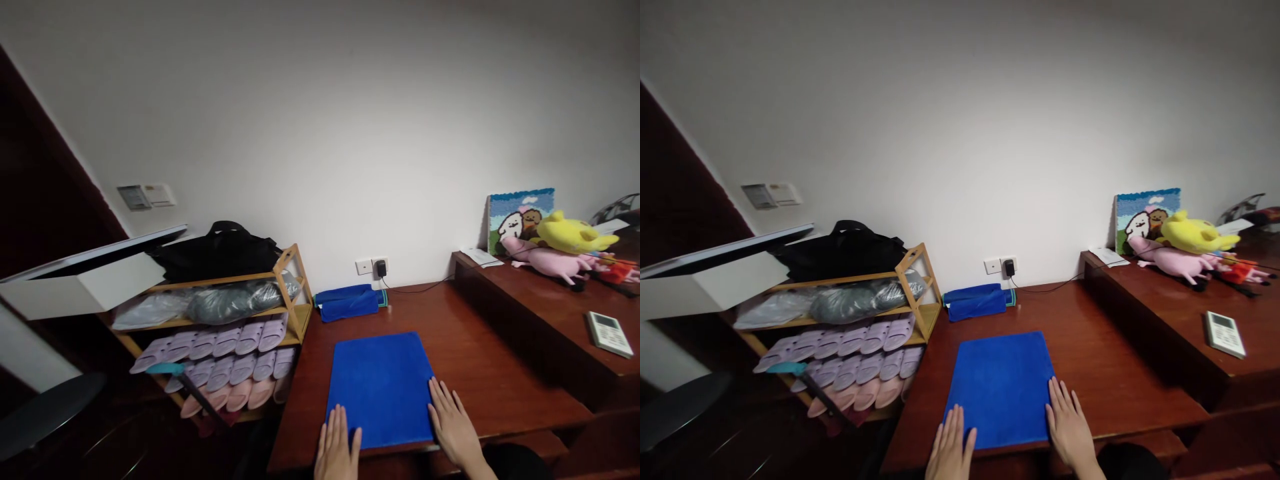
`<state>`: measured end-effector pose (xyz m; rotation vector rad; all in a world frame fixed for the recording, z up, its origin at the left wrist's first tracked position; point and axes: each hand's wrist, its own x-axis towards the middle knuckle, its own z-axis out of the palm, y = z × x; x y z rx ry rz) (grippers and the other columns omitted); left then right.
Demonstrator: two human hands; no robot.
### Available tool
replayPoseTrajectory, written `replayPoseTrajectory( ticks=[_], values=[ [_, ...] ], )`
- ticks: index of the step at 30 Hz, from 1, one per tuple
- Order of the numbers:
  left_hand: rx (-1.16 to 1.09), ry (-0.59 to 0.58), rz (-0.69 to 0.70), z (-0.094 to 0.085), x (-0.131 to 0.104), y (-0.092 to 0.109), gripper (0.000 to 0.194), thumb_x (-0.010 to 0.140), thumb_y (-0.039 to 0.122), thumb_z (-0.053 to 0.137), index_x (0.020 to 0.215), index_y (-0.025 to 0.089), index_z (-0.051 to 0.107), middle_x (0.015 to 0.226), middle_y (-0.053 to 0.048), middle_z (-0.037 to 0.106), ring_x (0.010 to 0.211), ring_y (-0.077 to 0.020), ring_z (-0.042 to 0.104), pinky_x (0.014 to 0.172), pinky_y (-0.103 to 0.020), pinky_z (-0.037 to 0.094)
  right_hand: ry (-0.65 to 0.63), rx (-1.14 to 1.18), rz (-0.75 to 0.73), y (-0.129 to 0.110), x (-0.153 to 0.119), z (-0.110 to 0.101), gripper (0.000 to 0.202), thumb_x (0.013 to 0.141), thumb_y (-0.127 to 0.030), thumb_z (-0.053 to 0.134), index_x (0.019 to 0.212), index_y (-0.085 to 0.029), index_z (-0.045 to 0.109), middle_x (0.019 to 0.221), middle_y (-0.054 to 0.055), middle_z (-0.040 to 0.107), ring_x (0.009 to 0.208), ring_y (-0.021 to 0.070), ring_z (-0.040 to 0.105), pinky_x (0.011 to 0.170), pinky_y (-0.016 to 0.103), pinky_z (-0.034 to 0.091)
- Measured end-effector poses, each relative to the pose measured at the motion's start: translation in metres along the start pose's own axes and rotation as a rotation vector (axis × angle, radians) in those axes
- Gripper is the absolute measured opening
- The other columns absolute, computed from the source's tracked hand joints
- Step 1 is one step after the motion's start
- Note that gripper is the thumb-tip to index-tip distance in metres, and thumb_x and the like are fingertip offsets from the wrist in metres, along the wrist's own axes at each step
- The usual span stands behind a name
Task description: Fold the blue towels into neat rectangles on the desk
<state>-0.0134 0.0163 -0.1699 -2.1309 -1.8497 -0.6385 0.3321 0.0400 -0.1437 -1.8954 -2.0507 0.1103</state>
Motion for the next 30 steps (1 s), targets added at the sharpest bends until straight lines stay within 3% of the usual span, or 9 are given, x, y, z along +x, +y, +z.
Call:
replayPoseTrajectory(
  ticks=[5,10,12,14,19,22,24,26,30],
  values=[
    [0.004,0.047,0.014,-0.002,-0.019,-0.036,0.066,0.109,0.039,0.032,0.167,0.027,0.003,0.166,-0.005,0.042,0.147,-0.0248,0.050,0.116,-0.046,0.051,0.069,0.011,-0.008,0.000,-0.005,-0.001,0.063,0.106,-0.050,0.026,0.159,-0.022,0.044,0.165,0.004,0.043,0.155,0.0271,0.036,0.127,0.054,0.032],
    [0.005,0.174,0.062,-0.003,-0.011,-0.028,0.069,0.108,0.034,0.036,0.168,0.027,0.004,0.161,-0.007,0.050,0.143,-0.0264,0.056,0.110,-0.048,0.057,0.157,-0.001,-0.037,0.003,-0.025,0.006,0.062,0.107,-0.049,0.025,0.160,-0.021,0.043,0.166,0.003,0.040,0.155,0.0267,0.036,0.126,0.052,0.036],
    [-0.023,0.213,0.090,-0.009,0.001,-0.006,0.069,0.108,0.033,0.039,0.168,0.027,0.006,0.161,-0.007,0.050,0.143,-0.0262,0.056,0.110,-0.048,0.057,0.151,0.006,-0.052,0.004,-0.032,0.010,0.061,0.107,-0.049,0.028,0.159,-0.021,0.045,0.165,0.003,0.042,0.153,0.0268,0.039,0.124,0.050,0.040],
    [-0.086,0.177,0.163,-0.018,0.016,0.032,0.067,0.108,0.033,0.041,0.168,0.029,0.011,0.162,-0.005,0.048,0.144,-0.0247,0.054,0.112,-0.045,0.056,0.153,0.013,-0.060,0.005,-0.036,0.013,0.060,0.107,-0.049,0.031,0.158,-0.022,0.047,0.163,0.003,0.044,0.152,0.0269,0.042,0.123,0.049,0.041],
    [-0.306,-0.108,0.372,-0.034,0.051,0.151,0.063,0.108,0.045,0.041,0.166,0.027,0.024,0.168,-0.002,0.036,0.152,-0.0248,0.043,0.122,-0.044,0.047,0.139,0.029,-0.062,0.006,-0.038,0.015,0.058,0.106,-0.045,0.032,0.157,-0.023,0.049,0.163,0.003,0.045,0.151,0.0276,0.043,0.123,0.050,0.041],
    [-0.353,-0.239,0.386,-0.029,0.060,0.188,0.061,0.109,0.047,0.037,0.165,0.025,0.028,0.168,-0.004,0.035,0.153,-0.0251,0.041,0.125,-0.045,0.042,0.091,0.034,-0.066,0.008,-0.036,0.013,0.057,0.105,-0.040,0.030,0.156,-0.024,0.050,0.163,0.002,0.044,0.151,0.0280,0.043,0.123,0.051,0.041],
    [-0.349,-0.265,0.359,-0.021,0.060,0.188,0.062,0.109,0.050,0.038,0.164,0.025,0.029,0.167,-0.004,0.035,0.153,-0.0256,0.041,0.126,-0.046,0.042,0.072,0.041,-0.070,0.009,-0.035,0.012,0.057,0.104,-0.040,0.030,0.155,-0.026,0.051,0.163,0.001,0.043,0.151,0.0284,0.043,0.122,0.051,0.041],
    [-0.330,-0.250,0.319,-0.015,0.055,0.168,0.062,0.108,0.052,0.040,0.163,0.026,0.031,0.167,-0.004,0.036,0.153,-0.0268,0.041,0.125,-0.047,0.042,0.074,0.055,-0.071,0.008,-0.035,0.010,0.057,0.105,-0.043,0.031,0.156,-0.026,0.051,0.163,0.001,0.044,0.151,0.0292,0.043,0.123,0.051,0.041],
    [-0.181,-0.191,0.147,-0.011,0.034,0.085,0.061,0.107,0.052,0.041,0.162,0.026,0.036,0.165,-0.005,0.040,0.150,-0.0290,0.045,0.122,-0.051,0.045,0.084,0.078,-0.047,0.006,-0.037,0.009,0.059,0.105,-0.047,0.031,0.157,-0.025,0.049,0.165,0.001,0.041,0.153,0.0298,0.040,0.124,0.051,0.039]
  ],
)
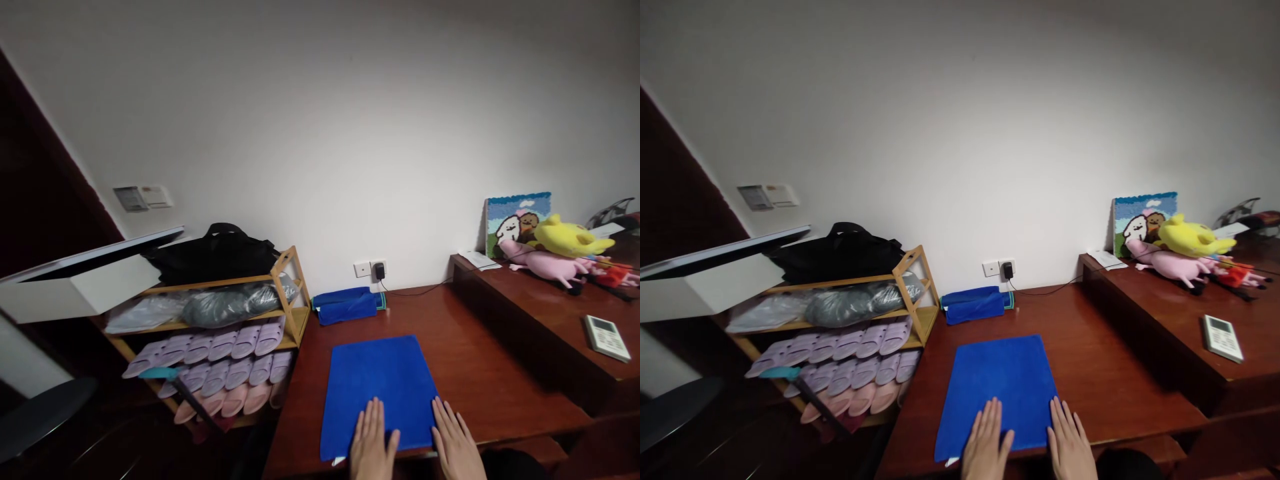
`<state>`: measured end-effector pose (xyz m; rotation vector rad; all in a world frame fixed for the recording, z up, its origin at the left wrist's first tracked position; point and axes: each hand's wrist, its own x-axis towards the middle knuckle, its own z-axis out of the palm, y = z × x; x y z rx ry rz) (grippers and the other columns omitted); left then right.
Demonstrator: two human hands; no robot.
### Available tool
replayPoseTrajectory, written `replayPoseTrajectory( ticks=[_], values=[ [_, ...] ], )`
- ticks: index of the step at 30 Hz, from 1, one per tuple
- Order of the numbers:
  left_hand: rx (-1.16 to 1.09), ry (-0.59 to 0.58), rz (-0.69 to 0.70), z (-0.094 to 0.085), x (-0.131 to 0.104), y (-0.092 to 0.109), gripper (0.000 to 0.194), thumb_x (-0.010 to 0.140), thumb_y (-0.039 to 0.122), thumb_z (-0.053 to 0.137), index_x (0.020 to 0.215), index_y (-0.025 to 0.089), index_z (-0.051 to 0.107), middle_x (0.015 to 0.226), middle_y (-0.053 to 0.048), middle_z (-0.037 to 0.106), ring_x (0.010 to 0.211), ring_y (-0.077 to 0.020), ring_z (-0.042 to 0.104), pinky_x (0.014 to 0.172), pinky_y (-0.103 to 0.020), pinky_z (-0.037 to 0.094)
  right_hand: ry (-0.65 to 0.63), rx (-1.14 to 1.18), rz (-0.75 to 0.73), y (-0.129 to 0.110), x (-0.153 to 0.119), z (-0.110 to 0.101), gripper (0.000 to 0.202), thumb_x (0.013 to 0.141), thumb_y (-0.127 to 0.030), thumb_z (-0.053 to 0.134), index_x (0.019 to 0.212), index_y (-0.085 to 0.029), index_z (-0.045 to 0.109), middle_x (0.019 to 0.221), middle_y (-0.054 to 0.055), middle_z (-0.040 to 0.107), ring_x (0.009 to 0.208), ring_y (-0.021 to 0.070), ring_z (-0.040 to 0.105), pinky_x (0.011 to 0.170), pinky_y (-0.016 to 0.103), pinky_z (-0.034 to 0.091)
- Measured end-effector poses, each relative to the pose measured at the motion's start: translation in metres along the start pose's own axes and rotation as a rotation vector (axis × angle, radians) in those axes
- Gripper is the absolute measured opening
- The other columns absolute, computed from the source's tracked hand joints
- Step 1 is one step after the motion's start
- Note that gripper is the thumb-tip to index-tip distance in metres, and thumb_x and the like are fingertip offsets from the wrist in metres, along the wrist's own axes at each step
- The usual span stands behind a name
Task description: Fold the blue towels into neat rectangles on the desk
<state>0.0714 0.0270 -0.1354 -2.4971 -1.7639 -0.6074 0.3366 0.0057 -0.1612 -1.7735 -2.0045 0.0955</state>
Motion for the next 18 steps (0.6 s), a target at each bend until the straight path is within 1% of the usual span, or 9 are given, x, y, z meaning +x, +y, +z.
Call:
replayPoseTrajectory(
  ticks=[3,5,7,9,11,13,15,18],
  values=[
    [0.106,0.053,-0.132,-0.011,-0.032,-0.065,0.062,0.106,0.049,0.040,0.163,0.027,0.034,0.165,-0.005,0.042,0.150,-0.0290,0.045,0.121,-0.052,0.046,-0.020,-0.004,0.013,-0.002,-0.003,0.002,0.060,0.105,-0.048,0.029,0.157,-0.025,0.049,0.165,0.001,0.039,0.153,0.0296,0.039,0.125,0.052,0.037],
    [0.129,0.078,-0.164,-0.016,-0.051,-0.097,0.062,0.107,0.046,0.038,0.165,0.026,0.030,0.165,-0.004,0.042,0.150,-0.0276,0.045,0.120,-0.050,0.047,-0.037,-0.012,0.027,-0.005,0.001,0.002,0.061,0.105,-0.048,0.028,0.157,-0.024,0.049,0.165,0.002,0.039,0.153,0.0300,0.039,0.126,0.054,0.035],
    [0.123,0.088,-0.157,-0.019,-0.063,-0.114,0.062,0.107,0.044,0.037,0.166,0.026,0.027,0.166,-0.004,0.041,0.150,-0.0261,0.045,0.119,-0.048,0.049,-0.049,-0.022,0.061,-0.008,0.013,-0.002,0.063,0.105,-0.048,0.025,0.158,-0.022,0.047,0.166,0.003,0.038,0.155,0.0299,0.037,0.127,0.056,0.032],
    [0.111,0.095,-0.149,-0.022,-0.065,-0.117,0.063,0.107,0.042,0.038,0.166,0.027,0.025,0.166,-0.003,0.042,0.149,-0.0255,0.047,0.119,-0.048,0.049,-0.060,-0.024,0.103,-0.013,0.034,-0.009,0.065,0.105,-0.048,0.021,0.160,-0.020,0.043,0.167,0.003,0.036,0.156,0.0286,0.033,0.128,0.056,0.028],
    [0.105,0.111,-0.156,-0.027,-0.058,-0.109,0.063,0.106,0.043,0.039,0.166,0.028,0.026,0.165,-0.003,0.043,0.149,-0.0263,0.047,0.119,-0.049,0.049,-0.088,-0.017,0.124,-0.017,0.057,-0.017,0.066,0.105,-0.047,0.019,0.162,-0.019,0.040,0.168,0.003,0.036,0.157,0.0268,0.031,0.129,0.054,0.026],
    [0.093,0.116,-0.145,-0.034,-0.041,-0.089,0.063,0.107,0.044,0.039,0.166,0.027,0.028,0.165,-0.004,0.043,0.149,-0.0270,0.046,0.121,-0.049,0.047,-0.137,-0.020,0.137,-0.018,0.077,-0.022,0.067,0.105,-0.045,0.018,0.162,-0.017,0.039,0.168,0.004,0.036,0.158,0.0257,0.030,0.130,0.051,0.025],
    [0.055,0.093,-0.090,-0.042,-0.015,-0.059,0.061,0.108,0.045,0.036,0.166,0.024,0.029,0.167,-0.005,0.040,0.152,-0.0267,0.043,0.123,-0.049,0.044,-0.167,-0.035,0.143,-0.018,0.088,-0.021,0.067,0.105,-0.045,0.019,0.162,-0.016,0.039,0.168,0.005,0.037,0.157,0.0257,0.031,0.130,0.051,0.024],
    [-0.053,0.000,0.061,-0.045,0.031,0.002,0.061,0.109,0.046,0.033,0.166,0.023,0.028,0.170,-0.006,0.035,0.155,-0.0261,0.037,0.126,-0.048,0.040,-0.158,-0.058,0.126,-0.014,0.090,-0.015,0.066,0.104,-0.044,0.022,0.162,-0.018,0.040,0.168,0.006,0.037,0.157,0.0262,0.031,0.130,0.052,0.023]
  ],
)
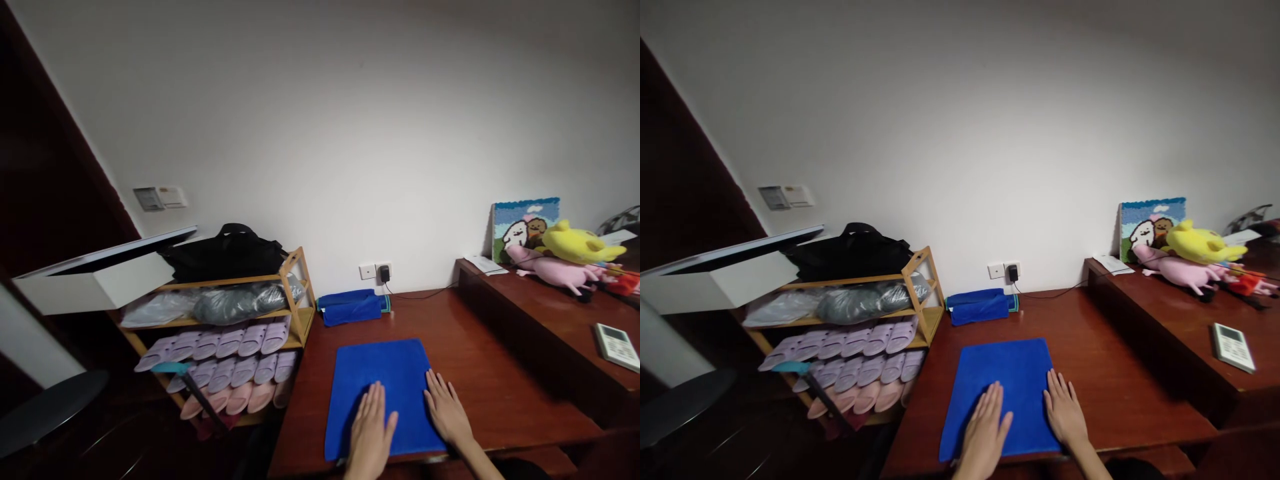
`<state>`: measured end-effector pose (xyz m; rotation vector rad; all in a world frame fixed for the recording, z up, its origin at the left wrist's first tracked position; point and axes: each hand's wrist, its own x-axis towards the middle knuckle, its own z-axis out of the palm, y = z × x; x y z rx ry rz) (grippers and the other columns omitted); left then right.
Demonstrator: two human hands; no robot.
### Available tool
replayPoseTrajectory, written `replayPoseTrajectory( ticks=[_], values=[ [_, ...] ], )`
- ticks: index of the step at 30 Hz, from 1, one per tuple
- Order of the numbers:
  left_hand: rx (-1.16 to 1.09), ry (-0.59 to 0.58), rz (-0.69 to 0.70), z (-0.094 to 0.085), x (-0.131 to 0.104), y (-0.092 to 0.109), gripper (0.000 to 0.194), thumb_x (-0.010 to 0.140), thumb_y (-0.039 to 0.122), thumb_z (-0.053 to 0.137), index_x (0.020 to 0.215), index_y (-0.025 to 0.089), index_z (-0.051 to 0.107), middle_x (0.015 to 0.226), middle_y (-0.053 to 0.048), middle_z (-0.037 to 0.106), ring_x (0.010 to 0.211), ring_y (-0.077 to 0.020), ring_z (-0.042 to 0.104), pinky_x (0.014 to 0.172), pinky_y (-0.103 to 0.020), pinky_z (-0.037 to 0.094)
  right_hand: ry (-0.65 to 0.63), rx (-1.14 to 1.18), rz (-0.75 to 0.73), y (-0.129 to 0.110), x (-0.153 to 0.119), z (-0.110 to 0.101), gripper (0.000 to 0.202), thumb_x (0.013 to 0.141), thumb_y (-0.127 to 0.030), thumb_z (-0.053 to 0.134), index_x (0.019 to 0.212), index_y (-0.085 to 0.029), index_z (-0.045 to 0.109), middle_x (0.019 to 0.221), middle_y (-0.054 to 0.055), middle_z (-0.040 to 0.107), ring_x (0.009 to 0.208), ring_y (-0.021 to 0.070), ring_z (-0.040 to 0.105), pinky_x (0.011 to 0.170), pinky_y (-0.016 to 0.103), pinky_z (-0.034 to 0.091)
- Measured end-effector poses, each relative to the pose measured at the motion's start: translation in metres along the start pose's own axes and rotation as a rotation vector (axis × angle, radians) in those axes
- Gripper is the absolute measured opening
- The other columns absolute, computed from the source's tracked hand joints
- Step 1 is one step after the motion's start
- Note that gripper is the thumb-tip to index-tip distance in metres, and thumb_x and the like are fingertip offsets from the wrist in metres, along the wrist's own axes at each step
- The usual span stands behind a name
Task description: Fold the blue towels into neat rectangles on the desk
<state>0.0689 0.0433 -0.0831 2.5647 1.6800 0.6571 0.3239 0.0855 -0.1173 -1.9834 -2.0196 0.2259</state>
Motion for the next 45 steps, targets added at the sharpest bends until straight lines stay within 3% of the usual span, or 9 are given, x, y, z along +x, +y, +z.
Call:
replayPoseTrajectory(
  ticks=[4,8,20,24,27,30,36,40,45],
  values=[
    [-0.134,-0.148,0.072,0.020,0.057,0.070,0.064,0.108,0.050,0.029,0.165,0.021,0.031,0.170,-0.005,0.033,0.157,-0.0257,0.032,0.131,-0.045,0.031,-0.030,-0.053,-0.070,0.007,-0.004,0.009,0.063,0.103,-0.040,0.025,0.159,-0.021,0.044,0.169,0.005,0.033,0.158,0.0267,0.029,0.130,0.052,0.023],
    [-0.174,-0.221,-0.030,0.037,0.070,0.078,0.070,0.106,0.059,0.026,0.163,0.020,0.037,0.168,-0.006,0.036,0.157,-0.0246,0.032,0.131,-0.040,0.031,-0.008,-0.070,-0.084,0.012,-0.003,0.015,0.062,0.102,-0.038,0.026,0.158,-0.022,0.047,0.169,0.005,0.034,0.158,0.0280,0.031,0.129,0.054,0.024],
    [0.152,-0.144,-0.386,-0.025,-0.002,-0.103,0.073,0.106,0.056,0.021,0.161,0.011,0.039,0.168,-0.015,0.035,0.157,-0.0289,0.032,0.128,-0.052,0.030,0.007,-0.016,0.002,0.008,0.000,0.018,0.068,0.103,-0.046,0.021,0.161,-0.018,0.042,0.167,0.006,0.039,0.157,0.0267,0.032,0.129,0.054,0.024],
    [0.215,-0.029,-0.502,-0.045,-0.011,-0.133,0.068,0.104,0.046,0.028,0.159,0.009,0.043,0.164,-0.017,0.045,0.155,-0.0317,0.038,0.125,-0.052,0.035,0.010,0.000,0.025,0.005,0.016,0.004,0.068,0.103,-0.045,0.018,0.161,-0.018,0.042,0.167,0.006,0.041,0.157,0.0274,0.033,0.128,0.054,0.025],
    [0.192,0.086,-0.444,-0.052,-0.008,-0.107,0.060,0.103,0.035,0.031,0.158,0.016,0.047,0.155,-0.012,0.060,0.147,-0.0293,0.051,0.118,-0.046,0.046,0.037,0.004,0.020,-0.004,0.035,-0.012,0.068,0.104,-0.044,0.016,0.163,-0.016,0.036,0.170,0.006,0.035,0.159,0.0249,0.028,0.130,0.050,0.021],
    [0.123,0.012,-0.302,-0.047,0.005,-0.048,0.050,0.102,0.032,0.036,0.144,0.025,0.063,0.136,-0.008,0.074,0.125,-0.0271,0.068,0.105,-0.041,0.055,-0.035,0.002,0.036,-0.012,0.049,-0.016,0.067,0.104,-0.043,0.018,0.163,-0.015,0.035,0.169,0.007,0.035,0.159,0.0246,0.027,0.130,0.050,0.020],
    [-0.051,-0.069,-0.034,-0.001,0.067,0.053,0.043,0.103,0.033,0.041,0.136,0.028,0.069,0.136,-0.006,0.074,0.127,-0.0245,0.065,0.114,-0.041,0.049,-0.062,-0.022,-0.008,-0.007,0.050,0.002,0.065,0.104,-0.038,0.021,0.164,-0.017,0.034,0.171,0.008,0.031,0.160,0.0256,0.024,0.130,0.050,0.018],
    [-0.104,-0.193,0.031,0.033,0.102,0.063,0.063,0.109,0.048,0.022,0.161,0.019,0.041,0.168,-0.006,0.043,0.156,-0.0233,0.036,0.130,-0.044,0.030,-0.116,-0.055,-0.065,-0.005,0.049,-0.002,0.064,0.103,-0.035,0.023,0.163,-0.016,0.034,0.173,0.006,0.025,0.161,0.0272,0.019,0.130,0.050,0.016],
    [-0.017,-0.274,-0.090,0.042,0.095,0.023,0.074,0.108,0.056,0.009,0.166,0.014,0.028,0.173,-0.007,0.025,0.161,-0.0237,0.020,0.133,-0.046,0.019,-0.147,-0.045,0.023,-0.013,0.050,-0.011,0.068,0.104,-0.039,0.016,0.166,-0.012,0.023,0.173,0.004,0.022,0.162,0.0241,0.017,0.132,0.046,0.013]
  ],
)
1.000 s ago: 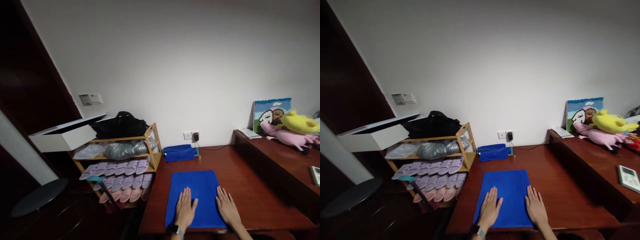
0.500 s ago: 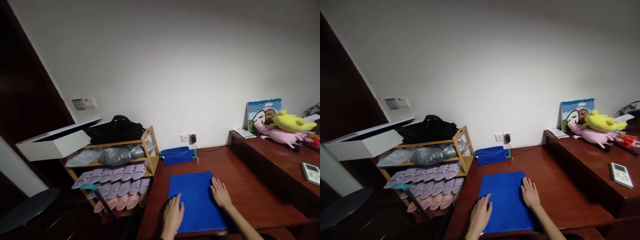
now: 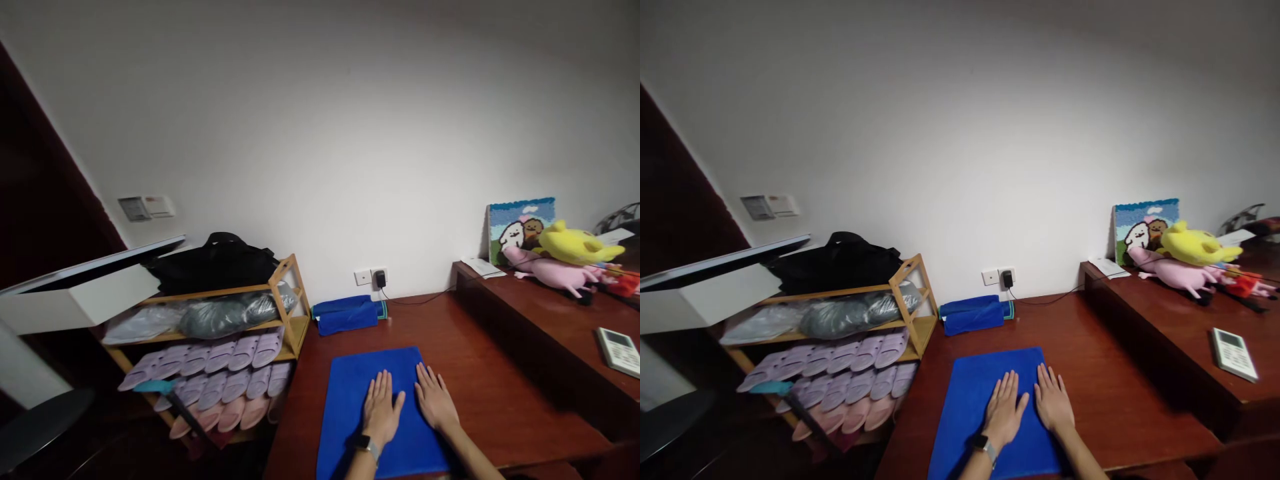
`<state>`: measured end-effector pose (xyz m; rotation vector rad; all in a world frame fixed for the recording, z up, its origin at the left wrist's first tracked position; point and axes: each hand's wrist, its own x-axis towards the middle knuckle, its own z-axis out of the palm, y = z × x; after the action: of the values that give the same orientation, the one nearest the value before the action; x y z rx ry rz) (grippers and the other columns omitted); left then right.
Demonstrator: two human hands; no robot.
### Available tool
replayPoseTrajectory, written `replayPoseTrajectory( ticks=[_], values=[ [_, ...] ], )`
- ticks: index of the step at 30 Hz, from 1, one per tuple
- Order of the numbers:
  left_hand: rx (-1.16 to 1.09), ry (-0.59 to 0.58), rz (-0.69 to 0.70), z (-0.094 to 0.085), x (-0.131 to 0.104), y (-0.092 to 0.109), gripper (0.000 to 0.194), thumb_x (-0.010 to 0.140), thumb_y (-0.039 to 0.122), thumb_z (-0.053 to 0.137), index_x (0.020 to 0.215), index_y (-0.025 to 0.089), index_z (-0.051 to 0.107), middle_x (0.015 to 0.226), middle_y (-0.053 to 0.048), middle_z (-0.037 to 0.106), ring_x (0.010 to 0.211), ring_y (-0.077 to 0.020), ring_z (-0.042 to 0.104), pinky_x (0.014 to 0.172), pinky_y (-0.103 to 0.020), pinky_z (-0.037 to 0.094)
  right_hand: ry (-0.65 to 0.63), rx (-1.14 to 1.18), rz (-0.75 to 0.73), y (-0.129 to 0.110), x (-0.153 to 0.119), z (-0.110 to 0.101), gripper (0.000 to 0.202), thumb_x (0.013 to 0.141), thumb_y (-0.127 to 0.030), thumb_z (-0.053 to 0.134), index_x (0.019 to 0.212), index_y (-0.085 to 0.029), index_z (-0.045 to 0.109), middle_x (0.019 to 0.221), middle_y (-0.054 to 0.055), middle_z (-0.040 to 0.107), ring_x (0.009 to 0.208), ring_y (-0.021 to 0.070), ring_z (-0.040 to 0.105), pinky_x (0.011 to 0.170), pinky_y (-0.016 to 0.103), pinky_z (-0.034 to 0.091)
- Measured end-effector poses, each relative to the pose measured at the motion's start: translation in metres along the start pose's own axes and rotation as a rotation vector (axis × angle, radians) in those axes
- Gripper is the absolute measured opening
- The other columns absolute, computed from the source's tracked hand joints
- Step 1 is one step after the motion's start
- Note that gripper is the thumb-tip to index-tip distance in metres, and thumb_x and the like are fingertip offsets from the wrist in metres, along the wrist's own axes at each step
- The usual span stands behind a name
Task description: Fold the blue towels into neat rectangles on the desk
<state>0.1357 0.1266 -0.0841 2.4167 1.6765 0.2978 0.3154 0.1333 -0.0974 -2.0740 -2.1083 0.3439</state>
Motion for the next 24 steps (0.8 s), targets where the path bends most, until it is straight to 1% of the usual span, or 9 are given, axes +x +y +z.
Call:
replayPoseTrajectory(
  ticks=[4,8,10,13,15,17,20,22,24],
  values=[
    [0.038,-0.017,-0.161,-0.027,-0.022,-0.062,0.082,0.106,0.063,0.010,0.166,0.008,0.024,0.174,-0.010,0.020,0.162,-0.0255,0.016,0.134,-0.046,0.016,0.013,0.019,0.024,-0.003,-0.001,-0.001,0.069,0.104,-0.041,0.014,0.166,-0.013,0.024,0.173,0.003,0.023,0.162,0.0231,0.017,0.132,0.046,0.013],
    [0.073,0.014,-0.360,-0.055,-0.048,-0.150,0.080,0.106,0.059,0.017,0.163,0.005,0.031,0.172,-0.015,0.023,0.160,-0.0274,0.021,0.132,-0.047,0.021,0.029,0.021,0.009,0.001,0.000,0.004,0.068,0.103,-0.040,0.018,0.166,-0.015,0.028,0.172,0.002,0.026,0.161,0.0231,0.019,0.132,0.046,0.014],
    [0.111,0.075,-0.447,-0.058,-0.065,-0.196,0.075,0.106,0.053,0.022,0.159,0.003,0.040,0.168,-0.018,0.032,0.158,-0.0300,0.029,0.130,-0.050,0.026,0.021,0.039,0.012,0.005,0.004,0.006,0.068,0.104,-0.042,0.018,0.165,-0.015,0.030,0.172,0.003,0.028,0.161,0.0234,0.022,0.131,0.046,0.017],
    [0.139,0.217,-0.378,-0.047,-0.088,-0.243,0.067,0.103,0.046,0.029,0.153,0.007,0.051,0.163,-0.015,0.045,0.154,-0.0287,0.038,0.128,-0.047,0.032,0.054,0.070,0.022,0.009,0.016,0.000,0.069,0.104,-0.043,0.014,0.165,-0.015,0.030,0.171,0.004,0.030,0.160,0.0223,0.025,0.131,0.044,0.021],
    [0.123,0.312,-0.309,-0.041,-0.096,-0.253,0.063,0.103,0.046,0.030,0.148,0.012,0.058,0.159,-0.011,0.054,0.150,-0.0264,0.046,0.126,-0.046,0.036,0.117,0.064,-0.001,0.008,0.028,-0.010,0.069,0.104,-0.042,0.014,0.165,-0.015,0.030,0.172,0.003,0.030,0.160,0.0215,0.024,0.131,0.042,0.019],
    [0.101,0.384,-0.270,-0.038,-0.099,-0.252,0.060,0.103,0.047,0.030,0.142,0.017,0.065,0.152,-0.008,0.062,0.145,-0.0254,0.054,0.125,-0.046,0.040,0.146,0.050,-0.027,0.005,0.041,-0.019,0.069,0.104,-0.042,0.015,0.166,-0.014,0.029,0.173,0.004,0.028,0.161,0.0214,0.021,0.131,0.042,0.016],
    [0.063,0.450,-0.250,-0.041,-0.098,-0.245,0.056,0.103,0.047,0.032,0.135,0.021,0.070,0.145,-0.006,0.069,0.138,-0.0252,0.061,0.121,-0.046,0.046,0.056,0.036,-0.017,0.001,0.058,-0.027,0.070,0.104,-0.044,0.016,0.167,-0.014,0.026,0.174,0.004,0.024,0.162,0.0222,0.018,0.131,0.044,0.014],
    [0.039,0.493,-0.248,-0.042,-0.099,-0.245,0.053,0.103,0.046,0.034,0.131,0.024,0.072,0.141,-0.004,0.072,0.135,-0.0251,0.064,0.119,-0.046,0.049,-0.018,0.035,-0.008,0.001,0.064,-0.024,0.071,0.104,-0.046,0.018,0.166,-0.013,0.026,0.174,0.004,0.024,0.162,0.0227,0.018,0.131,0.044,0.015],
    [0.033,0.537,-0.252,-0.042,-0.101,-0.250,0.051,0.102,0.045,0.035,0.129,0.025,0.073,0.139,-0.004,0.073,0.134,-0.0253,0.065,0.116,-0.046,0.051,-0.036,0.030,-0.015,0.003,0.066,-0.017,0.072,0.104,-0.047,0.019,0.166,-0.013,0.025,0.174,0.004,0.023,0.162,0.0224,0.018,0.131,0.043,0.014]
  ],
)
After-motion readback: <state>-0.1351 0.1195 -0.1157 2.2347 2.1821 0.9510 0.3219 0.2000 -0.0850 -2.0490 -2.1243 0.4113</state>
